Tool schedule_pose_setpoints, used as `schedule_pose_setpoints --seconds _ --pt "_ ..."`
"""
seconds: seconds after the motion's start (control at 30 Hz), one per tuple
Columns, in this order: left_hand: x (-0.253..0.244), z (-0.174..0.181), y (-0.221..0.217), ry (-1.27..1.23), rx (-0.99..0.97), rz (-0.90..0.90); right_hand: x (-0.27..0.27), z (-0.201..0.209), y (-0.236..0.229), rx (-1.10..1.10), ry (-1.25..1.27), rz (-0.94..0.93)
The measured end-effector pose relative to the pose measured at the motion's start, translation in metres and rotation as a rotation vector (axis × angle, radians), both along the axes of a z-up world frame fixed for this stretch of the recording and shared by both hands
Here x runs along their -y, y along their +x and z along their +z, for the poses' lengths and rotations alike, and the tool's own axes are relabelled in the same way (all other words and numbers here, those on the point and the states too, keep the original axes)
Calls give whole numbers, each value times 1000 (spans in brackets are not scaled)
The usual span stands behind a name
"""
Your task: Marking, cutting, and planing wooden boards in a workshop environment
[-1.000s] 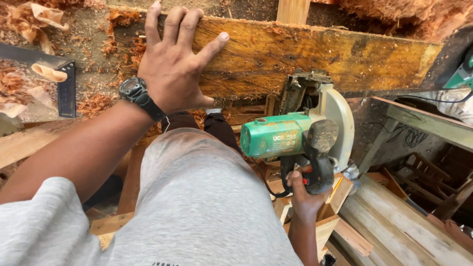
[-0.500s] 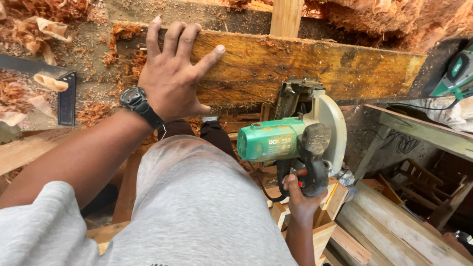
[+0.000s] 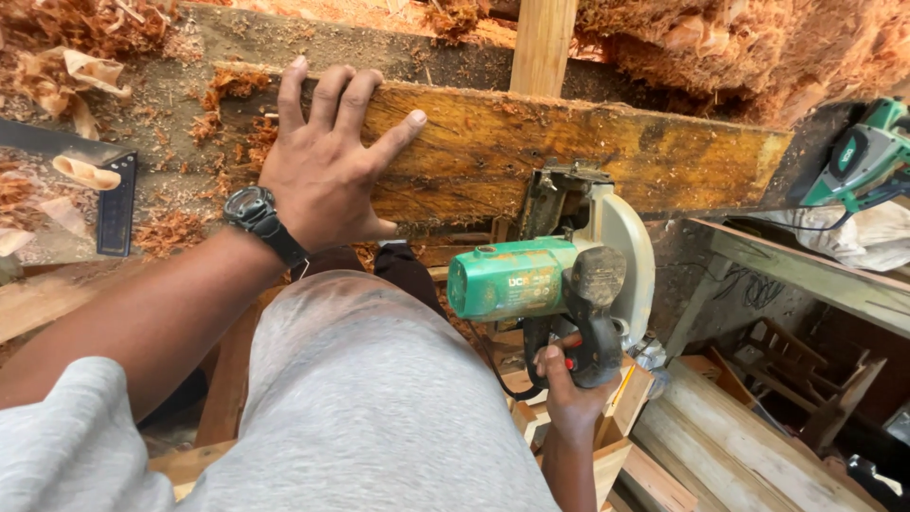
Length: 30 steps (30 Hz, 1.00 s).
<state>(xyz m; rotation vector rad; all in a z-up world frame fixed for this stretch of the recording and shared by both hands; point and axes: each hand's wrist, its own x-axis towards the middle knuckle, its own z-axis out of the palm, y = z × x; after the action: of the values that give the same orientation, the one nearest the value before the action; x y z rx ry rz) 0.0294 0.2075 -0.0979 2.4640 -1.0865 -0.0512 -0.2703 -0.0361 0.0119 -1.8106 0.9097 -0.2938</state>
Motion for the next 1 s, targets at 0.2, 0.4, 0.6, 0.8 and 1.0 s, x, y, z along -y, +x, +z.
schedule_pose_setpoints --seconds 0.2,0.4,0.6,0.8,1.0 --pt "0 2 0 3 14 12 -3 7 13 -26 -10 -9" --pt "0 0 -1 37 -23 2 2 6 16 -5 -1 8" --pt "1 -1 -1 27 -21 9 6 7 15 -27 -5 -17" --pt "1 -1 -2 38 -5 14 5 11 23 -22 -21 28" --pt "1 -1 -2 75 10 14 4 12 29 -23 -20 28"
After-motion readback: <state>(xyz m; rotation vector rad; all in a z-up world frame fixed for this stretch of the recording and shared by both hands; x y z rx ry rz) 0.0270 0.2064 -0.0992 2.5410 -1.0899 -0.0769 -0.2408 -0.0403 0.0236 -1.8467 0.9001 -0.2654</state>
